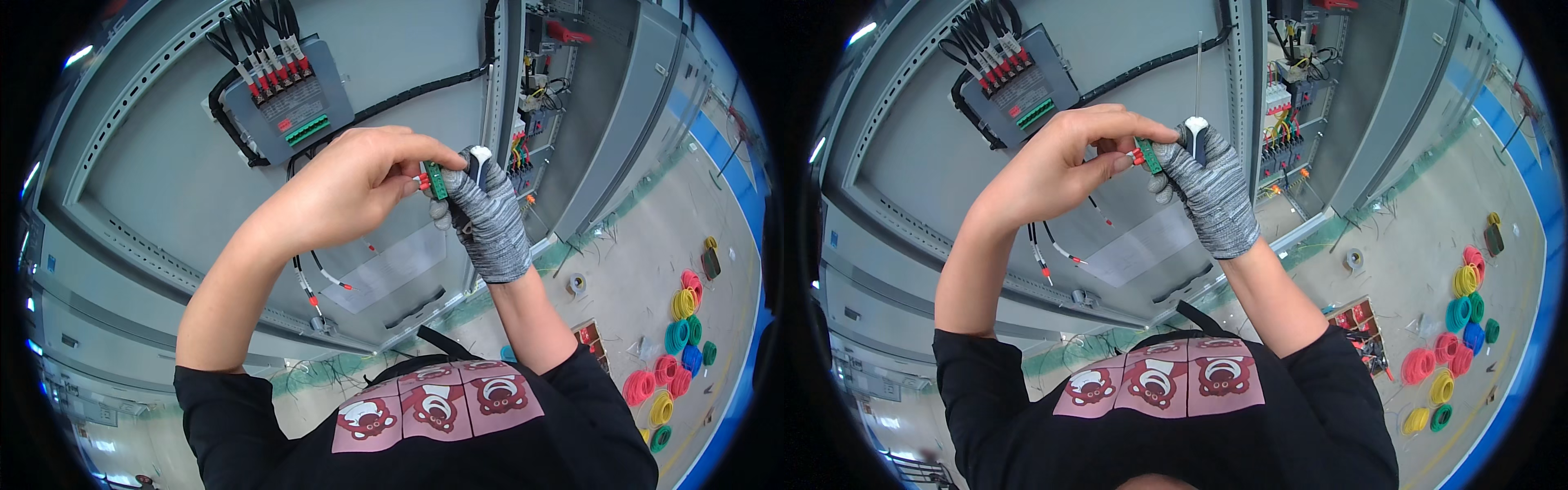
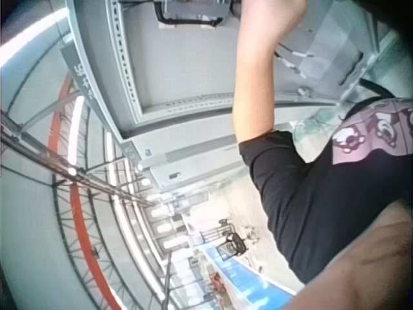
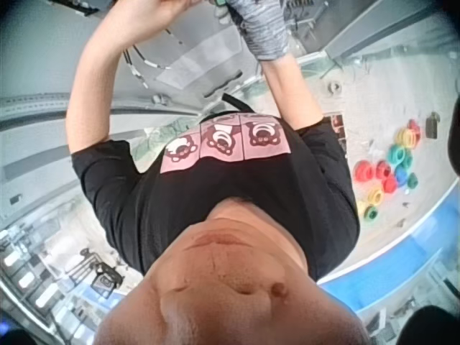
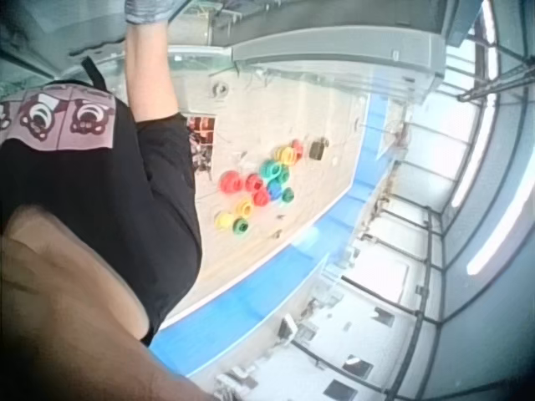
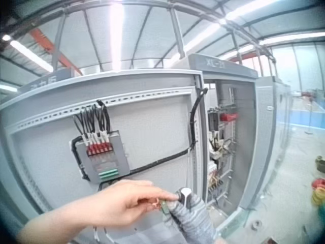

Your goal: The person connects black wires to a green terminal block using a screwdriver. They insert each wire into a terminal and tighten the screw to secure it, repeating this for several wires.

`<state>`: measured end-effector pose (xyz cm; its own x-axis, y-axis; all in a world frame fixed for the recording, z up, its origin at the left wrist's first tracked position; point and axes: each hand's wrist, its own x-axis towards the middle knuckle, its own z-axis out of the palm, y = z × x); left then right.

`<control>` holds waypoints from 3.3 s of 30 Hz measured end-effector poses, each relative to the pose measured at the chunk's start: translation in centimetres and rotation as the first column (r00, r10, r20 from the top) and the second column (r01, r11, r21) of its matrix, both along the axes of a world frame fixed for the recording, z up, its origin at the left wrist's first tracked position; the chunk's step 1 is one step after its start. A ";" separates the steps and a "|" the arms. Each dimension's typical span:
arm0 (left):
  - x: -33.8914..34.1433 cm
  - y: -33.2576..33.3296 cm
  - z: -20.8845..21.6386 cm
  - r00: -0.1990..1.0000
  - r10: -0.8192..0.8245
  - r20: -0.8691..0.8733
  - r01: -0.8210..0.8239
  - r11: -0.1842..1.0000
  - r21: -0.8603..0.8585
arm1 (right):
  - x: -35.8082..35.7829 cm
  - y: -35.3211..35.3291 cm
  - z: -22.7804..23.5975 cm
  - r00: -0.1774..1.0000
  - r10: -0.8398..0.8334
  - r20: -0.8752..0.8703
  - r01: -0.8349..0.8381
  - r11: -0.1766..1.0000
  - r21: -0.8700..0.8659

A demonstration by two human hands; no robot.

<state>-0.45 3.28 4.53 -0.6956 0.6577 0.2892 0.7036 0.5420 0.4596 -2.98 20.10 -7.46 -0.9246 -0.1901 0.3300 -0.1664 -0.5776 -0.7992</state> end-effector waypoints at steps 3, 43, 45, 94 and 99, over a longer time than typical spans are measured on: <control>0.0 -0.1 0.1 0.999 0.010 0.040 -0.010 1.000 0.013 | 0.7 -0.4 0.4 0.997 -0.071 0.011 0.071 0.997 -0.005; -2.8 0.1 1.3 0.964 -0.054 0.261 0.106 0.976 -0.189 | 13.7 6.5 3.9 0.288 -0.385 -0.877 0.948 0.243 0.205; -2.6 0.3 1.5 0.966 -0.034 0.255 0.090 0.973 -0.212 | 13.3 6.2 4.1 0.288 -0.344 -0.894 0.946 0.245 0.211; -3.8 0.3 0.2 0.988 -0.086 0.127 0.105 0.984 -0.146 | 11.5 5.5 6.5 0.279 -0.038 -0.960 0.960 -0.009 0.279; -3.8 0.2 0.2 0.985 -0.104 0.137 0.123 0.983 -0.135 | 11.7 5.6 6.7 0.320 -0.022 -0.947 0.947 0.041 0.319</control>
